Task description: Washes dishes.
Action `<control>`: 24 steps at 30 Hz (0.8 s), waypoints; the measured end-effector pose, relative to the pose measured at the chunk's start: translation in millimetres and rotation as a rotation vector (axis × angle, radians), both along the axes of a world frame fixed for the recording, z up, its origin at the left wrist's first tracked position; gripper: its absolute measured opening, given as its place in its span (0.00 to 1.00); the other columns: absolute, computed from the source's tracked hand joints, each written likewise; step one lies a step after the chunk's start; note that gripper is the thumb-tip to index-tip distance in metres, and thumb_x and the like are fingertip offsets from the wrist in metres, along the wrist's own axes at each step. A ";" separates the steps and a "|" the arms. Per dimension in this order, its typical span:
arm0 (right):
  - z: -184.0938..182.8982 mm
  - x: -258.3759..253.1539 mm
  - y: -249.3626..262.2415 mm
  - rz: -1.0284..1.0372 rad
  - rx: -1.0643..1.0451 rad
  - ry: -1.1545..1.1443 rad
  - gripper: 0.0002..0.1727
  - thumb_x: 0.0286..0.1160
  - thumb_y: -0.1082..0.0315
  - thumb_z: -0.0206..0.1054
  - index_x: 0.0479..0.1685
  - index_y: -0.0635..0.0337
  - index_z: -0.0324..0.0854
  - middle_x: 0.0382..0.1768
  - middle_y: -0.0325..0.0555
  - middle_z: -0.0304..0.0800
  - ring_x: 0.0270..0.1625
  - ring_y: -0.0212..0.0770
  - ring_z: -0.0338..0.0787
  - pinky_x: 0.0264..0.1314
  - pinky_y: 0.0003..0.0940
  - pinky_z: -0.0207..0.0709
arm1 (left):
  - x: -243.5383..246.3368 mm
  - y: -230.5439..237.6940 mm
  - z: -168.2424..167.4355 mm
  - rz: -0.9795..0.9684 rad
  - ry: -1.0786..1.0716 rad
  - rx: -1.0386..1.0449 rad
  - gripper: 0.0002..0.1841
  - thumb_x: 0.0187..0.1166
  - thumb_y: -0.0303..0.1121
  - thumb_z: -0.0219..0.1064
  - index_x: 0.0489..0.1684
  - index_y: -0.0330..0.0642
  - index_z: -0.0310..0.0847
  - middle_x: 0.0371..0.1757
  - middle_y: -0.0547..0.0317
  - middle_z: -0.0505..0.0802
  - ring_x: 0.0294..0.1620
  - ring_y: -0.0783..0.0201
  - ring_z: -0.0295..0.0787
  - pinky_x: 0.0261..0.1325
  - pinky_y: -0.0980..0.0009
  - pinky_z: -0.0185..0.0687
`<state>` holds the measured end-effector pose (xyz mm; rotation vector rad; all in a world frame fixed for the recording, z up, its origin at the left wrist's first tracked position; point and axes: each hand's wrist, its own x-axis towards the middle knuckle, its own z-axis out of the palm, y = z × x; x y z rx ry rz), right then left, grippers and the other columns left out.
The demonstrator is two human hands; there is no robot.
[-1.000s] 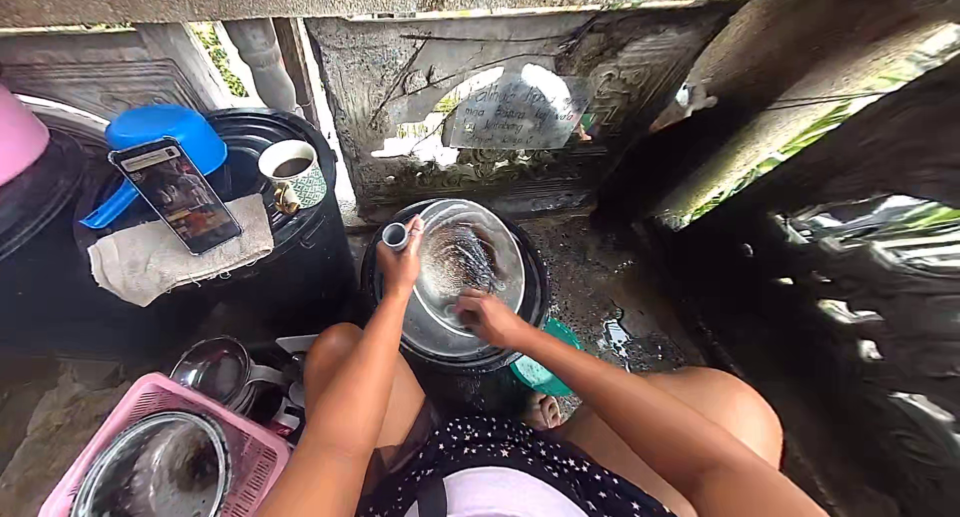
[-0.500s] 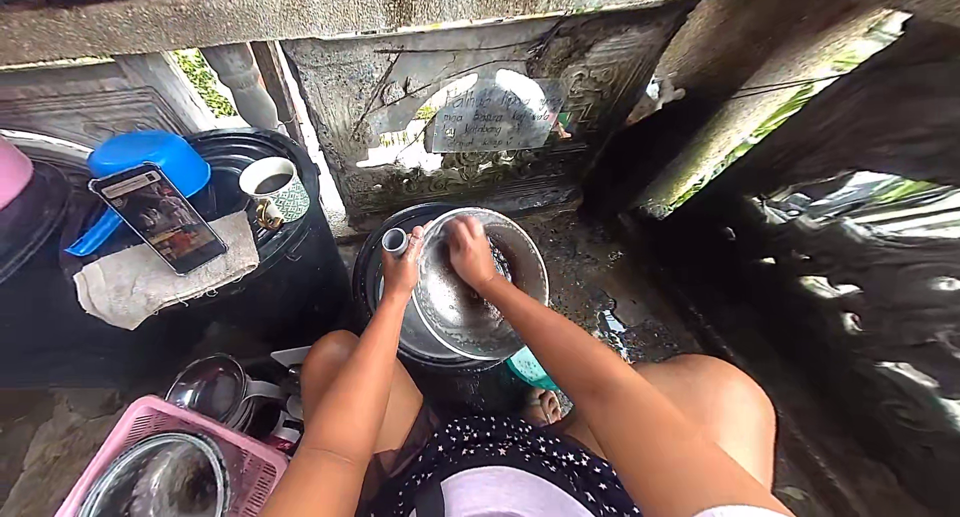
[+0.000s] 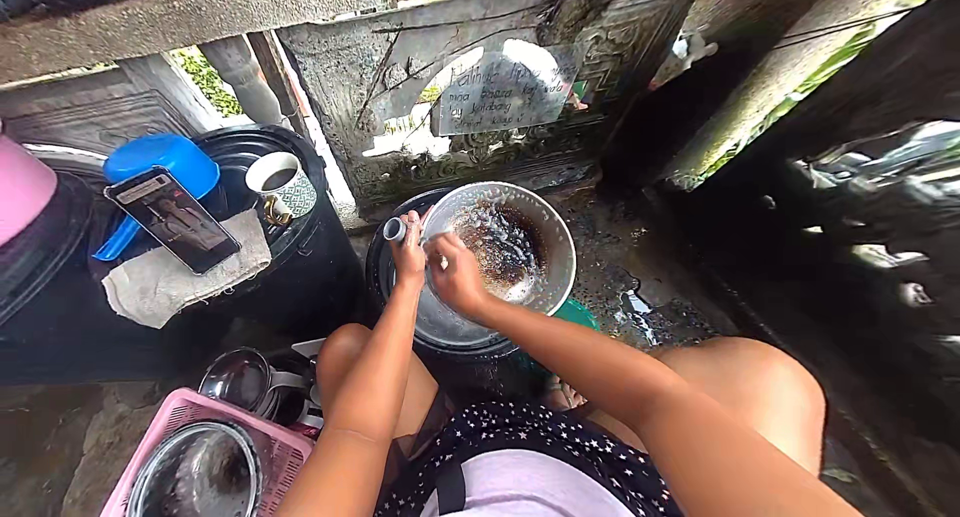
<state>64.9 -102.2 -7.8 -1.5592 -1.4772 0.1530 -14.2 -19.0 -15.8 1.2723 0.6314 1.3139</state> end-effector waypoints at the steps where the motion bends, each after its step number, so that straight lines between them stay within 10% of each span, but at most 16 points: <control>1: -2.9 -4.4 -5.3 0.054 -0.008 -0.013 0.06 0.74 0.74 0.67 0.42 0.61 0.89 0.58 0.50 0.91 0.65 0.47 0.89 0.71 0.48 0.84 | -1.4 1.4 -0.6 0.002 0.007 -0.013 0.17 0.91 0.53 0.52 0.37 0.55 0.77 0.37 0.68 0.85 0.40 0.73 0.81 0.49 0.69 0.81; 8: 13.6 11.6 17.1 -0.151 -0.066 0.112 0.13 0.64 0.77 0.68 0.49 0.64 0.84 0.50 0.57 0.84 0.51 0.54 0.87 0.52 0.54 0.85 | 14.1 -12.6 9.2 -0.027 -0.047 -0.046 0.18 0.90 0.48 0.56 0.26 0.53 0.74 0.28 0.68 0.81 0.32 0.72 0.79 0.44 0.70 0.79; 12: 2.3 3.0 -33.4 0.223 -0.256 0.161 0.09 0.68 0.70 0.71 0.46 0.60 0.87 0.43 0.47 0.88 0.44 0.42 0.89 0.50 0.45 0.88 | -2.7 17.7 6.1 -0.130 -0.182 -0.112 0.19 0.93 0.39 0.53 0.49 0.27 0.80 0.63 0.32 0.91 0.73 0.41 0.85 0.81 0.46 0.77; 14: 6.6 13.3 -40.2 0.331 -0.379 0.240 0.10 0.68 0.71 0.72 0.48 0.60 0.88 0.45 0.46 0.91 0.44 0.39 0.91 0.52 0.42 0.88 | -5.1 24.1 6.9 -0.119 -0.153 -0.119 0.19 0.92 0.37 0.53 0.49 0.27 0.82 0.68 0.35 0.90 0.77 0.44 0.83 0.81 0.50 0.76; 19: 7.1 9.1 -21.1 0.120 -0.240 0.398 0.11 0.67 0.77 0.72 0.48 0.63 0.85 0.50 0.54 0.88 0.44 0.48 0.90 0.47 0.50 0.87 | 5.1 -21.8 12.0 -0.150 0.002 -0.194 0.19 0.86 0.42 0.65 0.68 0.42 0.84 0.68 0.55 0.92 0.66 0.65 0.89 0.69 0.63 0.84; 24: -13.3 18.6 -56.0 0.313 -0.341 0.318 0.10 0.70 0.67 0.71 0.48 0.58 0.89 0.47 0.43 0.92 0.45 0.36 0.92 0.49 0.37 0.90 | -4.3 -2.3 8.9 0.044 0.039 -0.186 0.17 0.76 0.51 0.76 0.50 0.49 0.90 0.46 0.62 0.93 0.45 0.68 0.86 0.51 0.63 0.84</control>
